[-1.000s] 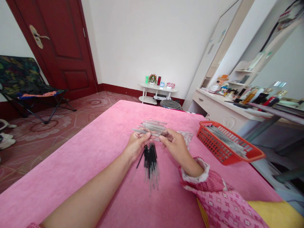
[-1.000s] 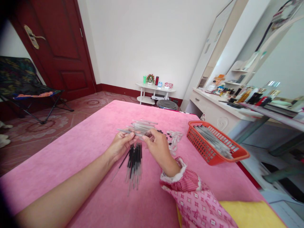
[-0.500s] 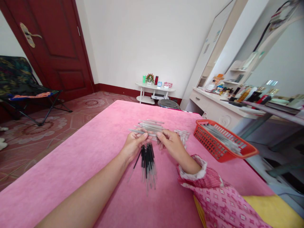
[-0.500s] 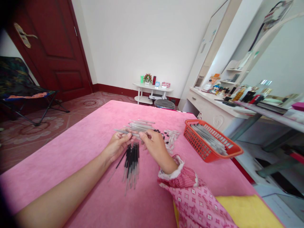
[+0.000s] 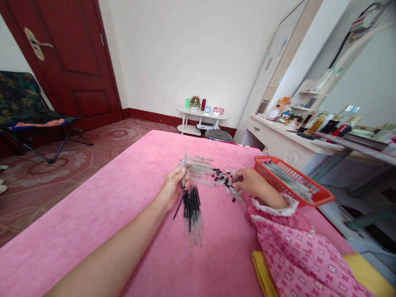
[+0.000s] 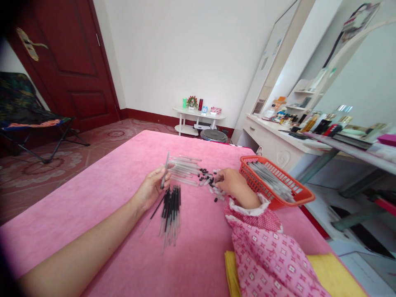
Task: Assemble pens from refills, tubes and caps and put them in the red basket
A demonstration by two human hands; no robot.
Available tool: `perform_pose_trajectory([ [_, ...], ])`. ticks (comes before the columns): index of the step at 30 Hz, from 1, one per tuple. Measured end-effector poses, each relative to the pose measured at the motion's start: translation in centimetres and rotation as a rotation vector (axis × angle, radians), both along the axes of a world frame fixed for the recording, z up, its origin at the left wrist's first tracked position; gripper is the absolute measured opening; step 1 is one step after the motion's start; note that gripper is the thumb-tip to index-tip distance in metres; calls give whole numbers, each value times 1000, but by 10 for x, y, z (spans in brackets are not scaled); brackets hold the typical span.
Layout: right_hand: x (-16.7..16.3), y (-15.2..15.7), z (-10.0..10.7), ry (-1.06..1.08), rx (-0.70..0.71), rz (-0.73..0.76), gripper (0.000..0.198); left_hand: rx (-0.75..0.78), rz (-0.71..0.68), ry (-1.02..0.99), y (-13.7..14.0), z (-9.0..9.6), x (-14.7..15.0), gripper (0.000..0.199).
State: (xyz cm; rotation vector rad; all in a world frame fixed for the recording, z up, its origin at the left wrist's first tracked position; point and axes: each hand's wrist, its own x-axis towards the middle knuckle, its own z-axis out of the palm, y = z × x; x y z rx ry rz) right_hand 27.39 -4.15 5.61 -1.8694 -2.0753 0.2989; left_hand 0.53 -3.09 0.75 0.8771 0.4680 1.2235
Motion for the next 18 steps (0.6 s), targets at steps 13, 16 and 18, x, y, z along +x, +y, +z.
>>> perform_pose_trajectory([
  [13,-36,-10,-5,-329,16,-164,6,119,47,319,-4,0,4,38],
  [16,-34,-5,3,-71,121,-145,11,132,55,376,-6,1,4,39],
  [18,-35,-3,7,181,176,-46,16,147,50,405,-7,1,5,37],
])
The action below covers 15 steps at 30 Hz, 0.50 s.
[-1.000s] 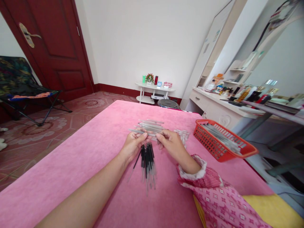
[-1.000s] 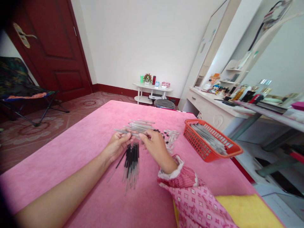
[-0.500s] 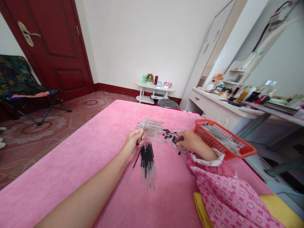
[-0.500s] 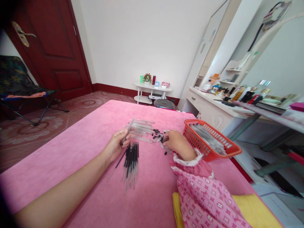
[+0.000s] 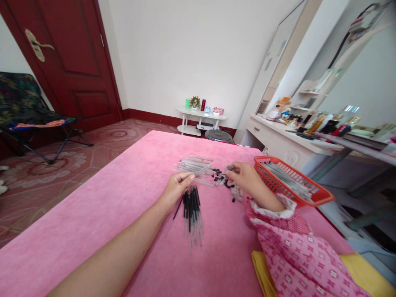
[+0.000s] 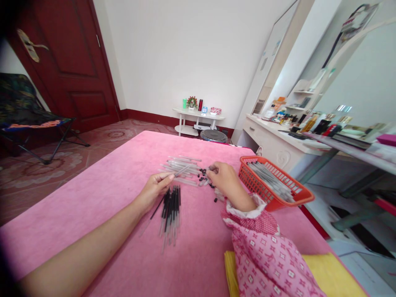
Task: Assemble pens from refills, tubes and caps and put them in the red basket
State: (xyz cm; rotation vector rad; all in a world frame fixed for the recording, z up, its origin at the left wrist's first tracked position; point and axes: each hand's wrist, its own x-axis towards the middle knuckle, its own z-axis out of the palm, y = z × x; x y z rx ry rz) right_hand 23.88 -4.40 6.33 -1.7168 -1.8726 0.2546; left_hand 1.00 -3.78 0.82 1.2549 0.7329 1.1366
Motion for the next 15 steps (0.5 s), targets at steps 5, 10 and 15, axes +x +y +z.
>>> perform_pose_trajectory([
  [5,-12,-1,4,327,153,183,23,23,-28,30,-1,-1,0,38],
  [10,-16,-4,8,320,210,165,20,19,-28,28,-1,-1,0,36],
  [15,-14,-3,5,229,217,155,21,24,-34,30,-1,-1,0,34],
])
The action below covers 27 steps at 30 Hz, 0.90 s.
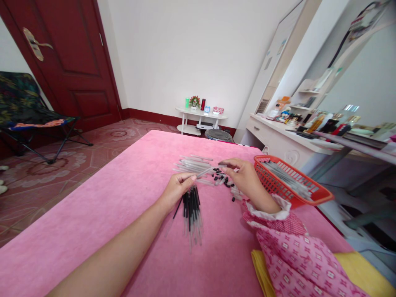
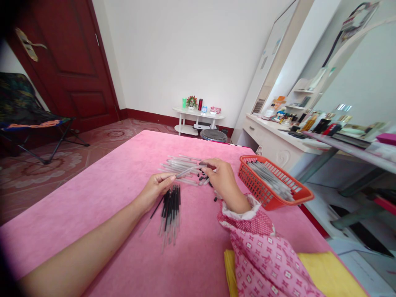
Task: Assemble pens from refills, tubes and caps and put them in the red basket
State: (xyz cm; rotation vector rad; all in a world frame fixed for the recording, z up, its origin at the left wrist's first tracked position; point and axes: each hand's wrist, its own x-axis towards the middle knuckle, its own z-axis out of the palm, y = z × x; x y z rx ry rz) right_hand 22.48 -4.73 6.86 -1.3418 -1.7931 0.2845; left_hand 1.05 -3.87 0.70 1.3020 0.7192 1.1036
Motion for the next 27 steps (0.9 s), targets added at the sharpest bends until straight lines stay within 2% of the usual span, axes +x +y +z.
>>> perform_pose_trajectory([
  [8,5,3,-5,-127,23,-81,21,-1,4,-1,1,0,0,36],
  [17,-9,-6,1,-214,56,77,16,-13,-15,18,1,-1,-1,36],
  [22,-10,-9,2,-267,42,171,18,-47,-76,23,0,-1,-1,36],
  [27,-12,-11,4,-306,34,203,18,64,24,78,3,-3,-1,29],
])
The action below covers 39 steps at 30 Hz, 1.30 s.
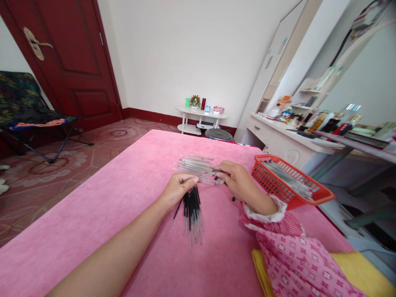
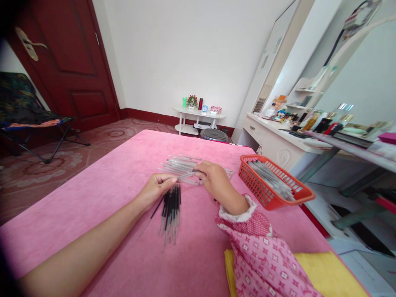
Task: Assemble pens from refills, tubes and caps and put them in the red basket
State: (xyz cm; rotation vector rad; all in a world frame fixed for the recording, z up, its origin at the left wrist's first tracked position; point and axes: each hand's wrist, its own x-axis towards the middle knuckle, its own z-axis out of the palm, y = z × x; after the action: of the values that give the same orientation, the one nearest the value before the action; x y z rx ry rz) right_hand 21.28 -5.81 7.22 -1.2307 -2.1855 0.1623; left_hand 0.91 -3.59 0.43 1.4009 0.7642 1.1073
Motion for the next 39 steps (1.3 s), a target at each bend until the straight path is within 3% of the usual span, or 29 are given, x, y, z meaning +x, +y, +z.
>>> perform_pose_trajectory([
  [7,-1,3,-3,-14,-35,29,13,289,120,180,-6,4,0,23],
  [14,1,3,-4,-21,-181,38,16,561,135,302,-6,3,-6,23],
  [17,0,1,-1,-115,-197,5,15,522,101,294,-6,3,-3,22],
  [22,-11,-8,1,-350,-93,-42,8,404,100,268,-4,2,2,23],
  [29,-20,-9,1,-339,-164,-131,13,307,328,29,14,-5,-14,44],
  [33,20,-4,24,-228,-125,-293,21,215,384,6,20,-11,-16,54],
  [36,73,-4,44,-223,-18,-551,26,198,356,11,19,-11,-13,58],
  [39,128,-11,57,-338,-76,-881,31,185,349,13,19,-10,-11,59],
])
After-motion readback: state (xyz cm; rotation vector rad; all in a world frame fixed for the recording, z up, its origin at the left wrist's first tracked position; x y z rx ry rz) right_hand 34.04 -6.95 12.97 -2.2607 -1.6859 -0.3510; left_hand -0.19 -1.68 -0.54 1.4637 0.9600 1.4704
